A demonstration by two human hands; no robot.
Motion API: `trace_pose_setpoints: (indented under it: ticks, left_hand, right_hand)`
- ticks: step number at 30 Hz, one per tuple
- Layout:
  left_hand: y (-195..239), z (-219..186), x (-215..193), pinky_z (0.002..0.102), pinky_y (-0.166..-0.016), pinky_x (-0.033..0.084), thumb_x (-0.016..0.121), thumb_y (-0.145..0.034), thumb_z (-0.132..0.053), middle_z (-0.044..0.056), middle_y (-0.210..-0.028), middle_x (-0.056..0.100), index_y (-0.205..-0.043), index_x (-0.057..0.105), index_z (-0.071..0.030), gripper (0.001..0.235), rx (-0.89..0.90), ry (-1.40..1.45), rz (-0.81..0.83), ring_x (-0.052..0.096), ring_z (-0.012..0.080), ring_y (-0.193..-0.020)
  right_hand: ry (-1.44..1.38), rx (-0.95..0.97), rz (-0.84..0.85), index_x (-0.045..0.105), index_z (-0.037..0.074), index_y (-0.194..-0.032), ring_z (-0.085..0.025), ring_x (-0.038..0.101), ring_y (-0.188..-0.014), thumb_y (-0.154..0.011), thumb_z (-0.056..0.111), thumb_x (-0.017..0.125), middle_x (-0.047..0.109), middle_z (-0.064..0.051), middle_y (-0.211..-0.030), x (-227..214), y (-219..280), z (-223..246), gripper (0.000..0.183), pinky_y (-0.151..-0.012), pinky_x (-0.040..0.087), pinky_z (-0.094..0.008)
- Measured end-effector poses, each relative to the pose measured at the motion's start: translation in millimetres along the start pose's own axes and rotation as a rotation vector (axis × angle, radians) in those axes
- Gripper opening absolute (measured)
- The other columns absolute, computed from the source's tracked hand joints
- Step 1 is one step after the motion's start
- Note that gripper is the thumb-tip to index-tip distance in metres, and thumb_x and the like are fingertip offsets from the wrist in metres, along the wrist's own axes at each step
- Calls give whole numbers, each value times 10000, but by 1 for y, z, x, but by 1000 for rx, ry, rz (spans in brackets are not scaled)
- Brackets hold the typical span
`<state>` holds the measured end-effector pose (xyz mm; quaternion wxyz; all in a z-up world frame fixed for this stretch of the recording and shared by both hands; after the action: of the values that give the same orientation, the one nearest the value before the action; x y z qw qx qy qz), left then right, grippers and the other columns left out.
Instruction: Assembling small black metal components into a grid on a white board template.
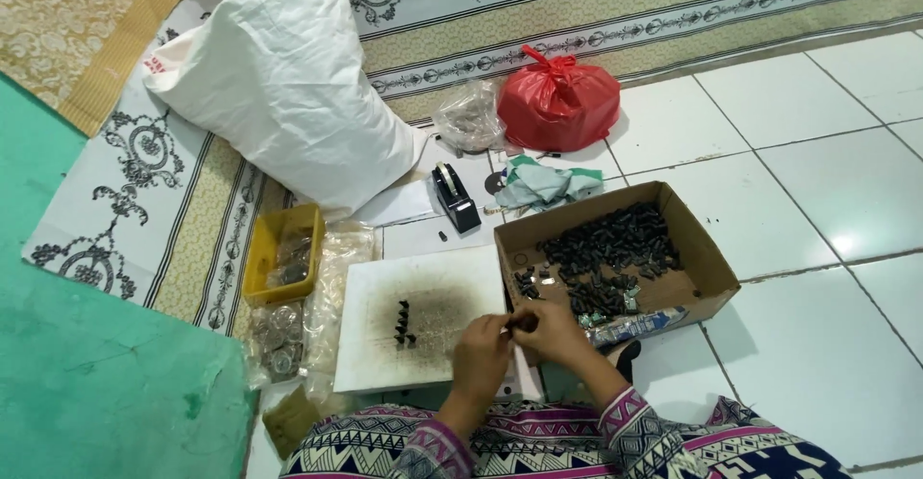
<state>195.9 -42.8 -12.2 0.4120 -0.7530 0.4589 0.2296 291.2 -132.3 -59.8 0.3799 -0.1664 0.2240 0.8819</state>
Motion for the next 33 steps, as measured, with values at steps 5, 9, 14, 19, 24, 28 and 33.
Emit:
trace_pose_setpoints:
  ticks: [5,9,14,19,24,28,33]
  left_hand:
    - [41,16,-56,302,-673,670,791,-845,-94,89,-931,772,-1028,754,-70,187,-209,32,-24,748,204,-770]
    - [66,17,-90,337,-639,624,846,-776,-110,48,-850,791,-929,786,-102,165,-211,54,-162,751,197,-720]
    - [79,19,-97,321,-617,639,827,-784,-98,50,-816,794,-927,804,-94,144,-270,142,-174,753,186,-688]
    - [80,44,-77,299,-619,700,836,-774,-98,82,-796,809,-920,833,-64,150,-459,466,-109,778,183,-676]
    - [93,75,-35,294,-658,640,812,-813,33,114,-836,818,-1010,834,2,201,-808,881,25,715,177,-695]
    - [88,63,-44,313,-671,632,773,-844,48,116,-828,796,-983,829,24,152,-759,1037,42,715,192,-730]
    - [93,70,-43,286,-652,619,821,-832,-3,144,-825,808,-1021,822,22,191,-843,1018,62,740,197,-709]
  right_hand:
    - [-154,-5,67,829,97,-974,-132,746,-801,-814,77,805,808,-40,-867,29,36,43,164,-739,627,-247]
    - [-457,66,125,816,-26,-892,-181,715,-617,-842,13,833,792,-136,-746,44,57,59,66,-599,614,-284]
    - [-420,104,135,814,-17,-910,-165,699,-591,-887,41,795,788,-128,-726,54,72,61,64,-555,576,-255]
    - [-431,75,82,795,-28,-920,-193,674,-607,-903,31,760,736,-126,-695,58,74,51,70,-587,583,-303]
    - [-483,42,-2,803,-24,-927,-191,686,-637,-891,37,763,779,-138,-742,54,77,50,81,-607,579,-297]
    - [-522,-29,-24,800,-39,-915,-195,670,-636,-873,3,770,751,-133,-734,55,77,47,67,-590,568,-294]
    - [-562,-77,-126,804,-25,-914,-193,689,-634,-870,45,783,769,-129,-785,42,79,53,85,-582,605,-290]
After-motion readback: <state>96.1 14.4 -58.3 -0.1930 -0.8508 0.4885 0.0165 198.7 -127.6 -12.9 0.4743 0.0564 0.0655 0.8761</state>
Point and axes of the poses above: each hand's wrist, its own y-axis away from the middle knuckle, its own x-axis out of the palm, z = x × y, the point moved 10 cm from there along -y, towards the middle knuckle
